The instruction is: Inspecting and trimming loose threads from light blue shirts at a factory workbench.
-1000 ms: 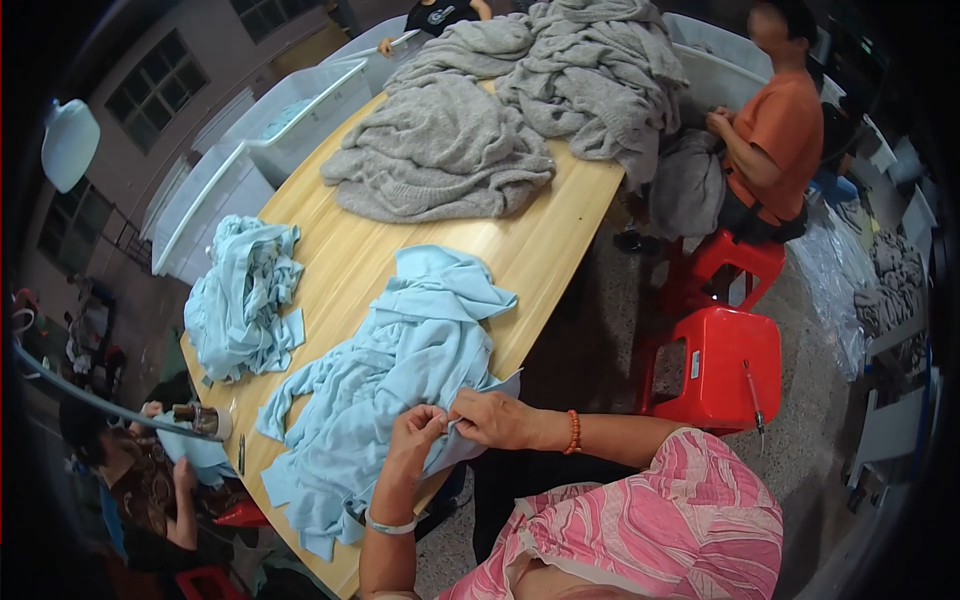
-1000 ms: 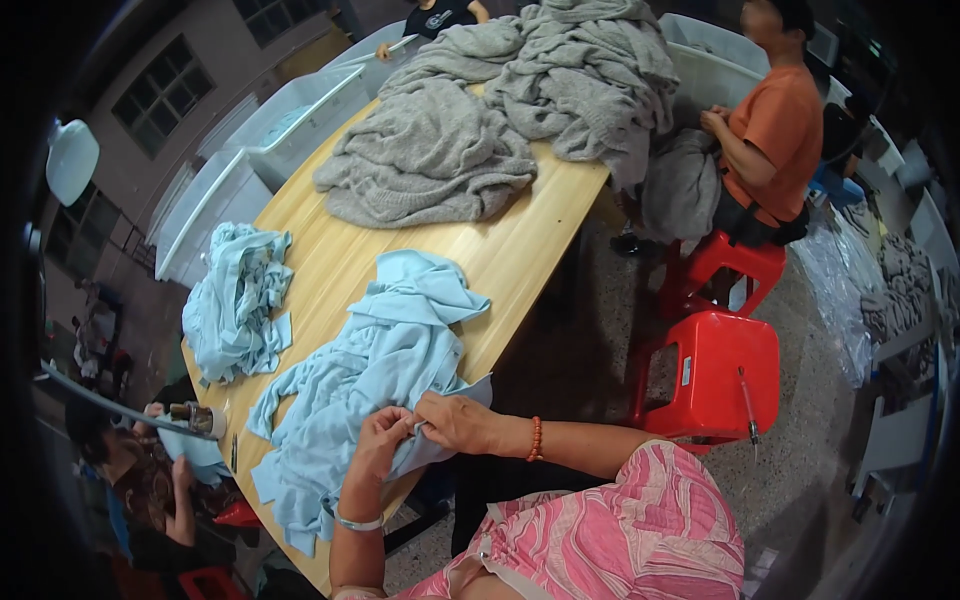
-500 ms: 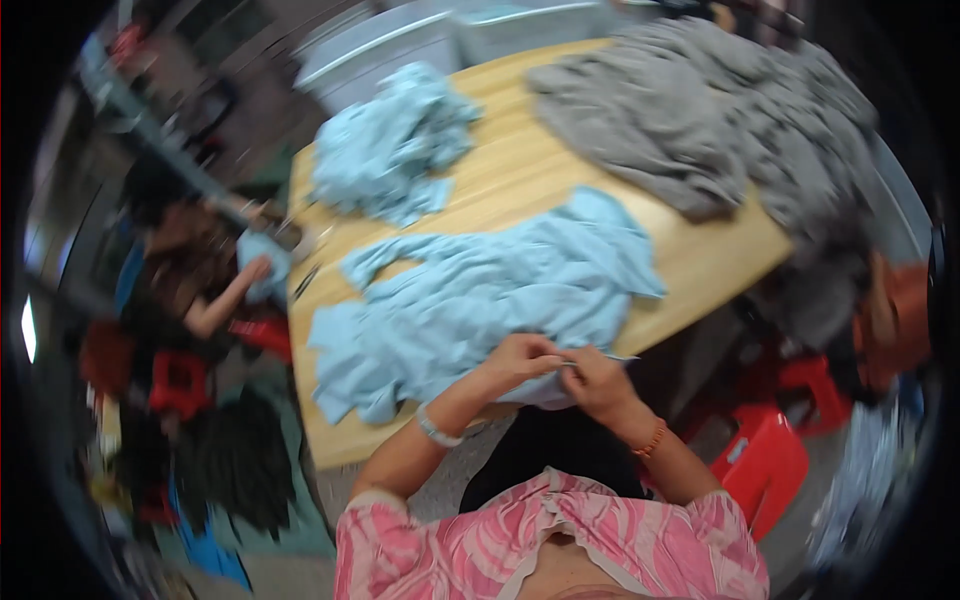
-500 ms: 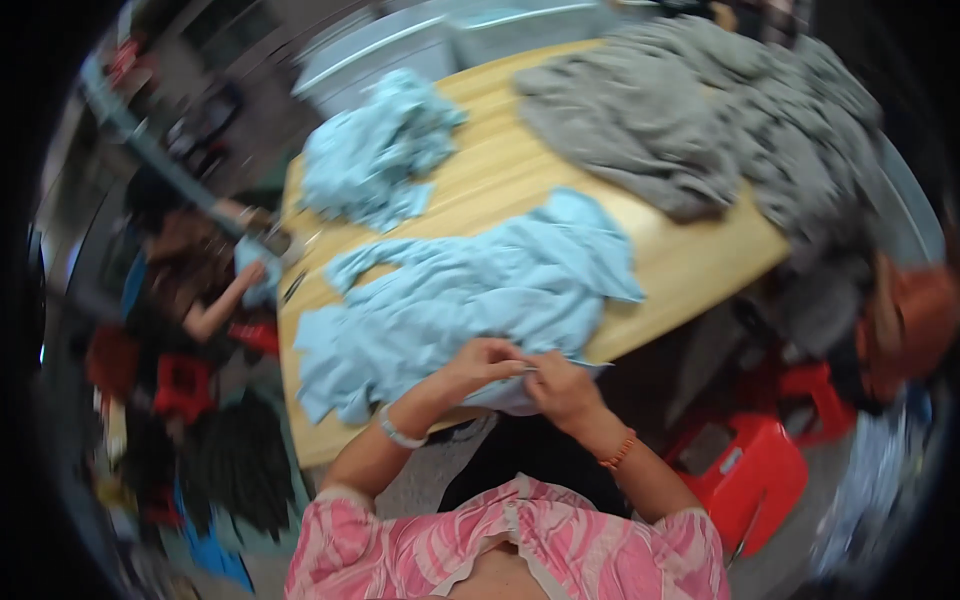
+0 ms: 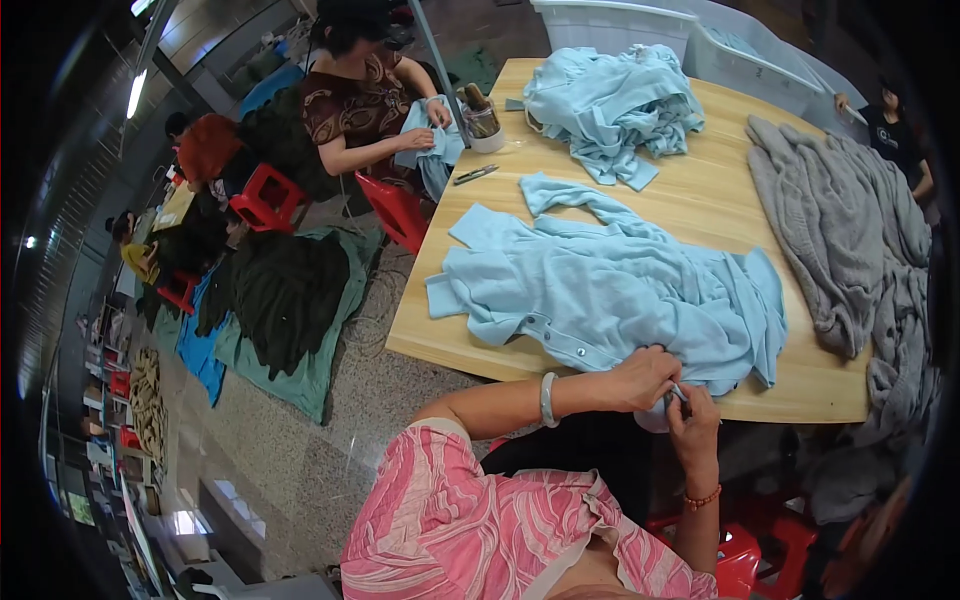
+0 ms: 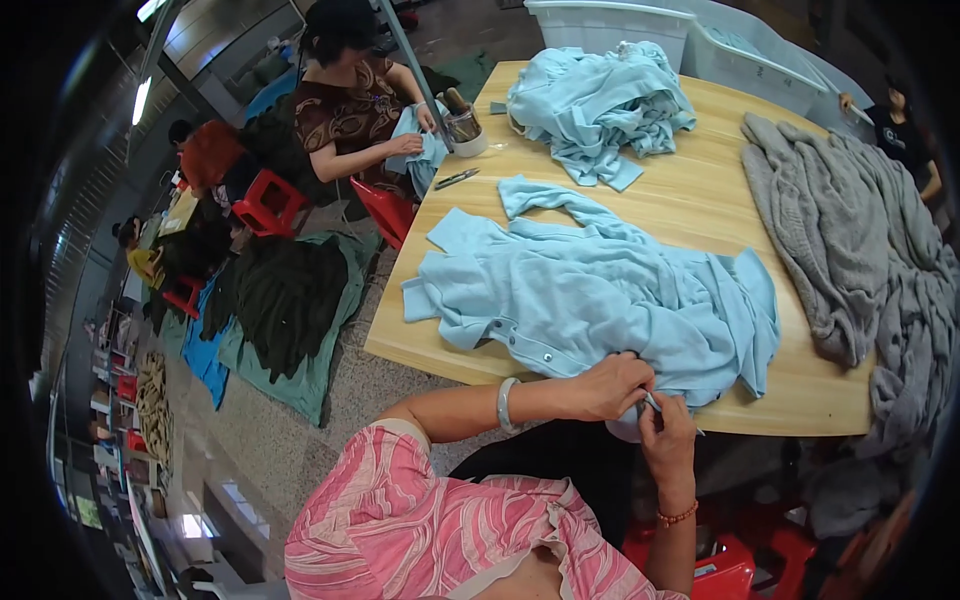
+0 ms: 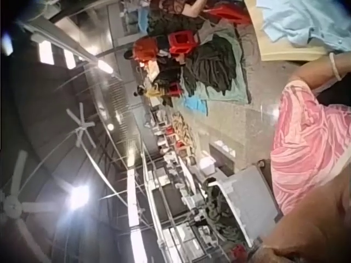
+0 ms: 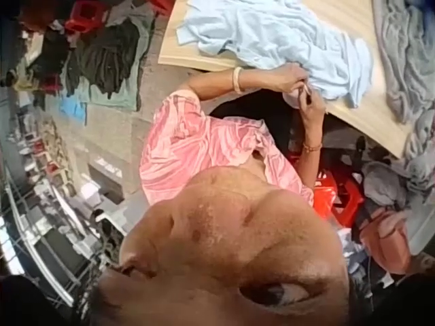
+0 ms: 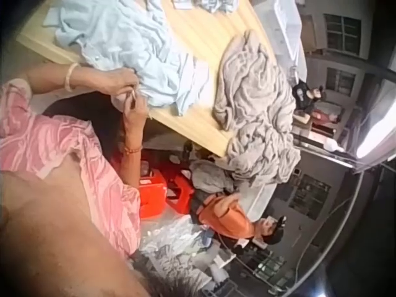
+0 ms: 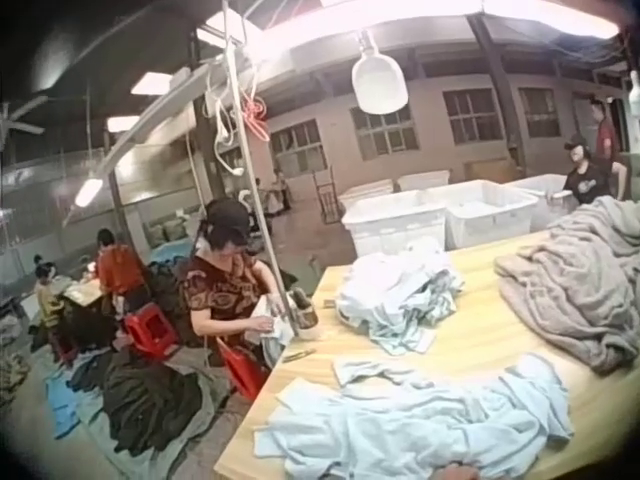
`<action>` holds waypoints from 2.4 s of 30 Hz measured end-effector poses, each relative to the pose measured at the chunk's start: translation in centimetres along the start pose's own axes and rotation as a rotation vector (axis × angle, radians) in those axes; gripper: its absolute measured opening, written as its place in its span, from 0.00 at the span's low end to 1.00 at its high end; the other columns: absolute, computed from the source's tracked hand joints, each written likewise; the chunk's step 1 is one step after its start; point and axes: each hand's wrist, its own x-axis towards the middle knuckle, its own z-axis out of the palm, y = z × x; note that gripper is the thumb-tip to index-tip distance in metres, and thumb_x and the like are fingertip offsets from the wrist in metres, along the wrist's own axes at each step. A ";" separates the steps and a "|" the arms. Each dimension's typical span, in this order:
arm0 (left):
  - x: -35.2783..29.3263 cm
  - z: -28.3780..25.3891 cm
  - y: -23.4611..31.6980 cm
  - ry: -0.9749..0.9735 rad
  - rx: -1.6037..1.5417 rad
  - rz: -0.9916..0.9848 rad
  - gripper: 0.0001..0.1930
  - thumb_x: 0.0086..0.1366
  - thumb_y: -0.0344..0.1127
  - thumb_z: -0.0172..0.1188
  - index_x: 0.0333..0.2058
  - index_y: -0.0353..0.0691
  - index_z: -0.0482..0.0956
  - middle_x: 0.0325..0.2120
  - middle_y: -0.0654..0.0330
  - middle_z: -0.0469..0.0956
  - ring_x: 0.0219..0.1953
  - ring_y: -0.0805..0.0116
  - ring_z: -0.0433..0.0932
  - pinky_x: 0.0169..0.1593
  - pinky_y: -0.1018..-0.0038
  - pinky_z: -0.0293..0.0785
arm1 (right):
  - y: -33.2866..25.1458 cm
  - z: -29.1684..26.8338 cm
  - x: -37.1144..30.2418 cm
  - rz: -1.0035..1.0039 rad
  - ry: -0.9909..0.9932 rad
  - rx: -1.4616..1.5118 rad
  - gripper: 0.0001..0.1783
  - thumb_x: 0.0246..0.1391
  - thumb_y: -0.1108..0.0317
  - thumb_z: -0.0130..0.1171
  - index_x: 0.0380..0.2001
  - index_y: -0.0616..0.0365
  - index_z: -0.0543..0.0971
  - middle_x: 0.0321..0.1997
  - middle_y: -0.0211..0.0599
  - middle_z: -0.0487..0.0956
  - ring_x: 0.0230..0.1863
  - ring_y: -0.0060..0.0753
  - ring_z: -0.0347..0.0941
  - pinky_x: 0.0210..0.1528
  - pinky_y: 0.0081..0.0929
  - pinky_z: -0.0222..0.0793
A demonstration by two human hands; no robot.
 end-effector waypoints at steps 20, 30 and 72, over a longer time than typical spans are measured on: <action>-0.1 0.5 -0.8 -0.042 -0.019 -0.008 0.03 0.58 0.30 0.55 0.31 0.39 0.72 0.28 0.50 0.73 0.37 0.48 0.70 0.42 0.58 0.65 | 0.3 -0.4 0.2 -0.056 -0.038 0.082 0.08 0.47 0.82 0.54 0.34 0.67 0.75 0.26 0.43 0.72 0.23 0.38 0.69 0.27 0.28 0.64; -0.1 0.9 -1.1 0.035 -0.007 0.018 0.03 0.56 0.31 0.57 0.29 0.40 0.72 0.25 0.53 0.73 0.34 0.50 0.70 0.39 0.60 0.65 | 1.2 -1.8 0.0 0.122 -0.113 0.090 0.06 0.48 0.75 0.60 0.31 0.66 0.77 0.25 0.45 0.76 0.24 0.36 0.72 0.27 0.29 0.66; 3.8 3.8 2.2 -0.138 0.381 0.172 0.07 0.54 0.33 0.58 0.32 0.41 0.77 0.27 0.56 0.75 0.30 0.54 0.77 0.32 0.56 0.71 | 1.2 -3.5 -2.8 0.081 0.056 0.113 0.07 0.44 0.80 0.58 0.30 0.64 0.73 0.26 0.47 0.73 0.27 0.48 0.72 0.28 0.34 0.68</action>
